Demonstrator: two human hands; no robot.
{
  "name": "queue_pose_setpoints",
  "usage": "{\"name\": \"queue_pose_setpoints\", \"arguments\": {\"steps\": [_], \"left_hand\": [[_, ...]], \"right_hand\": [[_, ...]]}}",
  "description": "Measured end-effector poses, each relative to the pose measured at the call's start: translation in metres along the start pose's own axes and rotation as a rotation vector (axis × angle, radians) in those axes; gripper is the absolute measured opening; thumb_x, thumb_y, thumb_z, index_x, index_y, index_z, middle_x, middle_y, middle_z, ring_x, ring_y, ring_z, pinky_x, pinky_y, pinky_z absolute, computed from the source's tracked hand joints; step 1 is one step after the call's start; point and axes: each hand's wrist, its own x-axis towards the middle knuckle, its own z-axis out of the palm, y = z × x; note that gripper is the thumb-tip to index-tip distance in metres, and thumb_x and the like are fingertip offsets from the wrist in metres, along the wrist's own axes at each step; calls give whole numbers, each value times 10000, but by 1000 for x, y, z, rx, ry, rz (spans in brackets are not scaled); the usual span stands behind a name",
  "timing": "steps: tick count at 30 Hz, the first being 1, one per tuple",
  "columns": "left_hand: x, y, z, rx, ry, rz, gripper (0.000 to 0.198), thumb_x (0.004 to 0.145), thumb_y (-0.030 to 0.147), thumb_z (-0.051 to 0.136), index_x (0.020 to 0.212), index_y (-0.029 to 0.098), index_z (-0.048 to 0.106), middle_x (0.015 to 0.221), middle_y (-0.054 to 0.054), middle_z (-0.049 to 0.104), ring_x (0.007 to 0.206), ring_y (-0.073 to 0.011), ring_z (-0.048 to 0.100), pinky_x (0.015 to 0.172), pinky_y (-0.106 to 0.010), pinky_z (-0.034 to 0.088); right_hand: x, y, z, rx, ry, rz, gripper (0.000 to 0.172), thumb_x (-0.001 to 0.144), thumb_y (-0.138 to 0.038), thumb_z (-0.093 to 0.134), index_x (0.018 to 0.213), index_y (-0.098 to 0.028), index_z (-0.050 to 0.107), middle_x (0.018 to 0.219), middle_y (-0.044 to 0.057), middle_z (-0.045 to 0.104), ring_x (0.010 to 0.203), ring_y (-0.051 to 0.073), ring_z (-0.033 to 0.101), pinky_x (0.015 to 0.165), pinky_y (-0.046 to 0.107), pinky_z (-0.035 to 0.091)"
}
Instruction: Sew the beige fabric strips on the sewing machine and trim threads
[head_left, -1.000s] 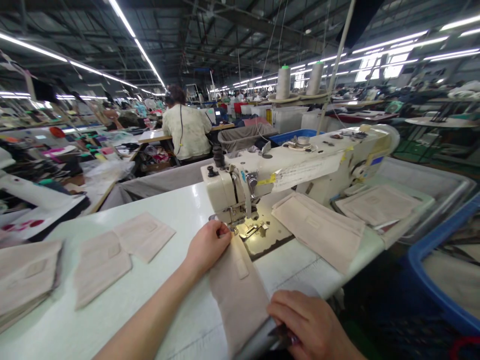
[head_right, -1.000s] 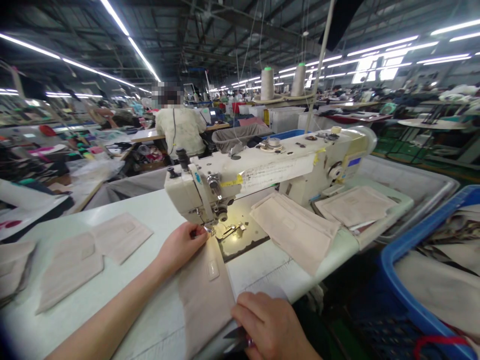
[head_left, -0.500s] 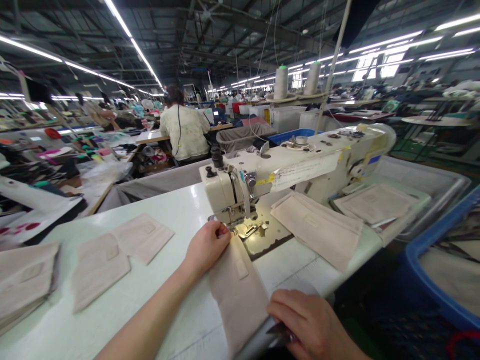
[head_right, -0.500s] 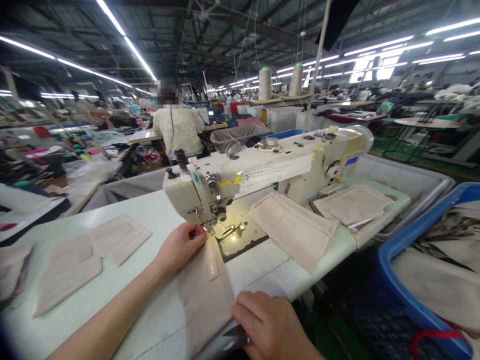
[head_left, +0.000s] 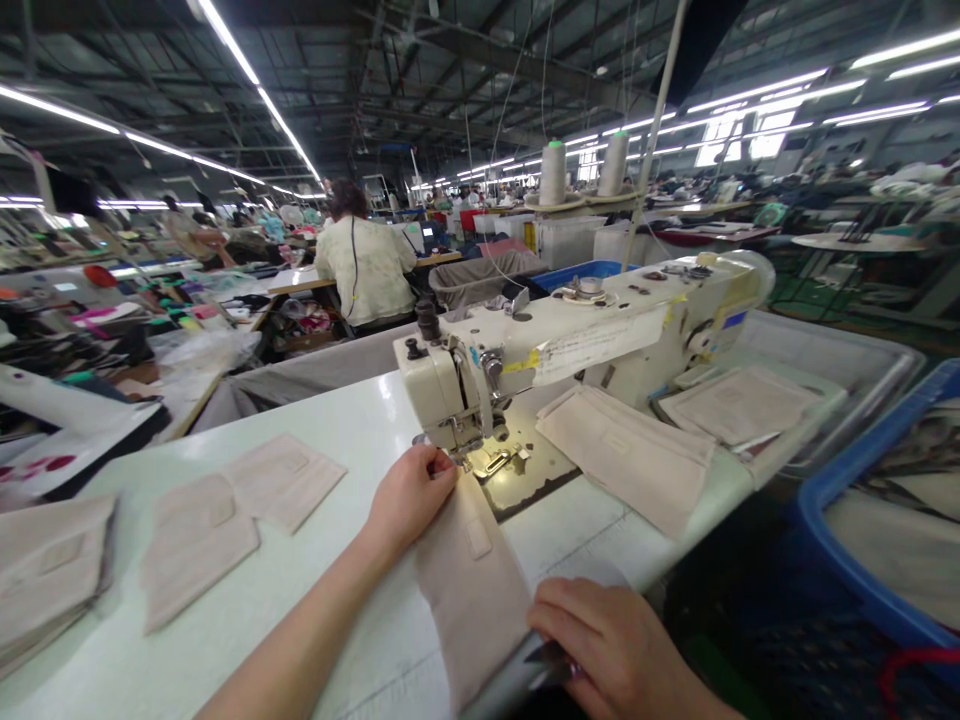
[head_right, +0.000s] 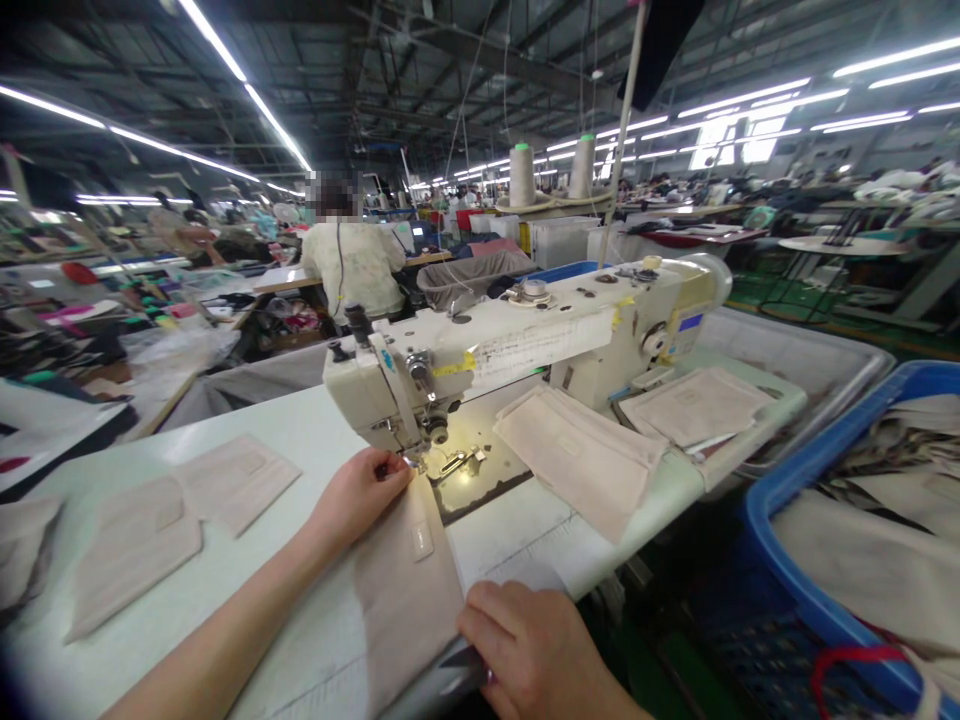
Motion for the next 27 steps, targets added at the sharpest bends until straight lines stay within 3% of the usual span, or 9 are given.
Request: {"name": "queue_pose_setpoints", "arguments": {"steps": [11, 15, 17, 19, 23, 27], "left_hand": [[2, 0, -2, 44, -7, 12, 196, 839, 303, 538, 685, 198, 600, 747, -29, 655, 697, -189, 606, 605, -268, 376], [-11, 12, -10, 221, 61, 60, 190, 886, 309, 523, 848, 165, 641, 927, -108, 650, 858, -257, 609, 719, -328, 439], [-25, 20, -14, 428, 110, 126, 197, 906, 285, 508, 922, 144, 644, 997, -145, 636, 942, -306, 592, 767, -386, 462], [-42, 26, -13, 515, 94, 262, 181, 919, 226, 494, 963, 151, 652, 1049, -139, 640, 991, -304, 589, 823, -420, 486], [-72, 25, 0, 374, -7, 532, 269, 922, 176, 509, 1164, 173, 627, 1184, -111, 636, 1089, -278, 583, 910, -442, 526], [-83, 15, 8, 338, -7, 597, 338, 946, 193, 485, 1268, 153, 581, 1241, -131, 617, 1135, -289, 575, 908, -454, 558]], "right_hand": [[10, -5, -10, -31, -140, 53, 242, 740, -111, 599, 962, -207, 585, 972, 21, 650, 779, 181, 570, 595, 300, 338], [10, -6, -11, -6, -150, 78, 295, 720, -81, 587, 988, -205, 584, 1015, 20, 639, 827, 184, 576, 627, 303, 355], [11, -6, -11, 8, -161, 86, 305, 725, -78, 579, 1002, -205, 584, 1044, 22, 634, 849, 187, 578, 642, 304, 365], [12, -7, -12, 24, -180, 89, 312, 743, -83, 568, 1030, -203, 587, 1085, 29, 628, 878, 192, 580, 662, 306, 381], [13, -9, -17, 36, -221, 82, 358, 780, -80, 536, 1111, -205, 585, 1154, 37, 634, 939, 215, 581, 711, 324, 410], [12, -11, -21, -6, -271, 45, 387, 793, -98, 537, 1165, -196, 581, 1248, 51, 630, 942, 239, 587, 684, 346, 423]]}}
